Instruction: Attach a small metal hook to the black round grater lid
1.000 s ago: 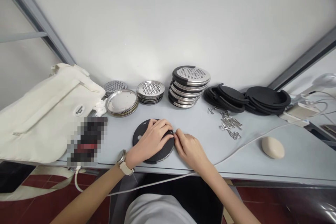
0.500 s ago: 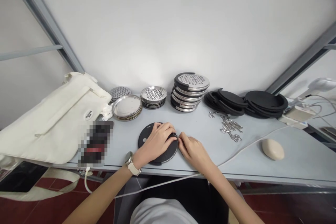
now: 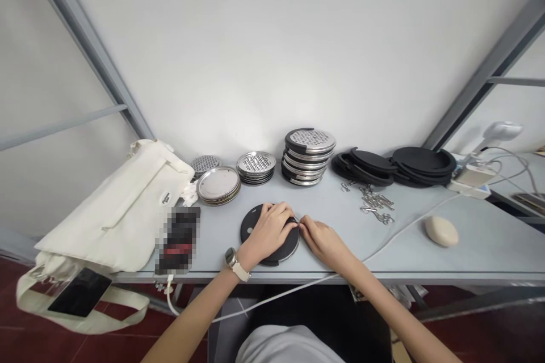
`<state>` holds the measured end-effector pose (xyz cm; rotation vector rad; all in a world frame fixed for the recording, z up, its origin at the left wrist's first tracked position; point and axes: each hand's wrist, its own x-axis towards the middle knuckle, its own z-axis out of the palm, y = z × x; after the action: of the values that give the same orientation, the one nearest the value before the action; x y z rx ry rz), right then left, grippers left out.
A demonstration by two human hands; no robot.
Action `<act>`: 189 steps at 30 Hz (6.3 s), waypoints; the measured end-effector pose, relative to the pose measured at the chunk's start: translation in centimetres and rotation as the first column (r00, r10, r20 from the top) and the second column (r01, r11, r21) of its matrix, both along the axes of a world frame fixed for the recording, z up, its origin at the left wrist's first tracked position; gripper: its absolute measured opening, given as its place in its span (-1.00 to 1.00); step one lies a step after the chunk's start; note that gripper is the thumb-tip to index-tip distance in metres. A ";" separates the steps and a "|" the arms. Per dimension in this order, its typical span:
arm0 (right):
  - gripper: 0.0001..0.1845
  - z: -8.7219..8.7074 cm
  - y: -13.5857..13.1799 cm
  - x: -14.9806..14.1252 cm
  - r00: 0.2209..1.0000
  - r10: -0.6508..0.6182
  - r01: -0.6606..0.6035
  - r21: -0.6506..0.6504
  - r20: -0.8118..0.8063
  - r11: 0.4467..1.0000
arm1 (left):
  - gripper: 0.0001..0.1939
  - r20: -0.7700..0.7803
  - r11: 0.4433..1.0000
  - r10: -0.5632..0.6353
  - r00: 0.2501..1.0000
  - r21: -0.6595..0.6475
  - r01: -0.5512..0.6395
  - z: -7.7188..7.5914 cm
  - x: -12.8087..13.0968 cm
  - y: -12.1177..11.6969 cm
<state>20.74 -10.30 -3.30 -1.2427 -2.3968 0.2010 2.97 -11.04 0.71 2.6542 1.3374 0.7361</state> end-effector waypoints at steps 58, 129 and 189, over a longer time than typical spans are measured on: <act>-0.74 0.6 -1.9 -1.1 0.985 0.121 -0.136 -0.122 -0.125 0.983 | -0.81 0.163 0.988 -0.015 0.986 -0.151 0.040 -0.1 -2.1 -2.8; -0.70 -0.5 -1.3 -1.1 0.993 0.116 -0.117 -0.047 -0.032 0.992 | -0.78 0.080 0.992 -0.023 0.997 -0.122 0.033 0.3 -2.0 -2.8; -0.78 -0.2 -1.5 -1.0 0.987 0.146 -0.149 -0.040 -0.070 0.988 | -0.74 0.136 0.980 -0.091 0.987 -0.166 0.113 0.3 -2.0 -2.7</act>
<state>19.73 -11.80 -3.48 -1.0607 -2.4392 0.3375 0.98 -13.76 0.96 2.4739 1.1665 0.7283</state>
